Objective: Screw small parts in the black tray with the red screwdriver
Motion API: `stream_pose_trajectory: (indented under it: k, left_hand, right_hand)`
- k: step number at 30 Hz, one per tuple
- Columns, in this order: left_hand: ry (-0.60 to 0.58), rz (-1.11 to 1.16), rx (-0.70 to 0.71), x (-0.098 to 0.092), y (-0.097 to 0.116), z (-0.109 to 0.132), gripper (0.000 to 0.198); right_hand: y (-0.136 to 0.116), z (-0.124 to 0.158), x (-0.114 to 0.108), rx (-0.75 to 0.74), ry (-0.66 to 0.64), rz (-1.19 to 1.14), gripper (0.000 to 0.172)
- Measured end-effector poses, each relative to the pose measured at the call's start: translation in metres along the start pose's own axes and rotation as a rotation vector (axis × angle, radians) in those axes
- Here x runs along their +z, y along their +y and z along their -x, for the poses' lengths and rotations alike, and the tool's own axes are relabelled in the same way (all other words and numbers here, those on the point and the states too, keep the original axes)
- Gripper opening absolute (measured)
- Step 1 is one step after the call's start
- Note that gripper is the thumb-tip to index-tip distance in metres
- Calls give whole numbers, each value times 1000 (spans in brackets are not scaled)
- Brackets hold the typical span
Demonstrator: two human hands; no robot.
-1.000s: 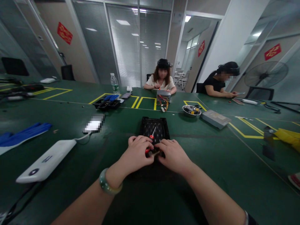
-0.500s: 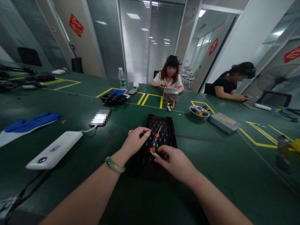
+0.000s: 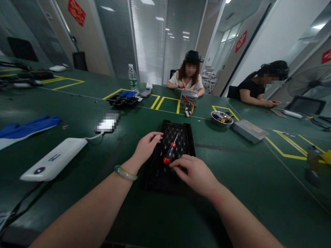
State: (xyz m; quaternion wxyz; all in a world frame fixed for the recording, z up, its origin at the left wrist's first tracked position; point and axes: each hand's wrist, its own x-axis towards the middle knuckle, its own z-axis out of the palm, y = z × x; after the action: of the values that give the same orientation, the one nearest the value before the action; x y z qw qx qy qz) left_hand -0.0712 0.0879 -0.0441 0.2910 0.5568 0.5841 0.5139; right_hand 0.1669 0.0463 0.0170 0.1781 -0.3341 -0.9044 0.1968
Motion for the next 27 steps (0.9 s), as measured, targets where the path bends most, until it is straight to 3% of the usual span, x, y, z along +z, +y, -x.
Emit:
stream_pose_trajectory:
  k: [2, 6, 9, 11, 15, 17, 21, 25, 27]
  left_hand:
    - [0, 23, -13, 0, 0, -1, 35]
    - [-4, 57, -34, 1, 1, -1, 35]
    - [-4, 72, -42, 1, 1, -1, 33]
    - [-4, 76, -41, 1, 1, -1, 31]
    - [-4, 76, -34, 2, -1, -1, 30]
    - [-6, 77, -29, 3, -1, -1, 29]
    - [-6, 70, -21, 4, -1, -2, 29]
    - [-8, 62, -15, 4, 0, -3, 29]
    - [-11, 63, -14, 4, 0, -3, 28]
  right_hand:
    - [-1, 0, 1, 19, -28, -21, 9]
    - [-4, 1, 8, 58, -144, -133, 26]
    - [-4, 1, 13, 8, -172, -106, 22]
    - [-3, 0, 14, -49, -129, -39, 17]
    - [-7, 1, 7, -125, 103, 18, 8]
    - [-13, 3, 3, -165, 160, 6, 8]
    - [-22, 2, 3, -168, 11, -2, 10]
    - [-23, -5, 17, -73, -203, -90, 22]
    - [-23, -7, 23, -65, -238, -101, 27]
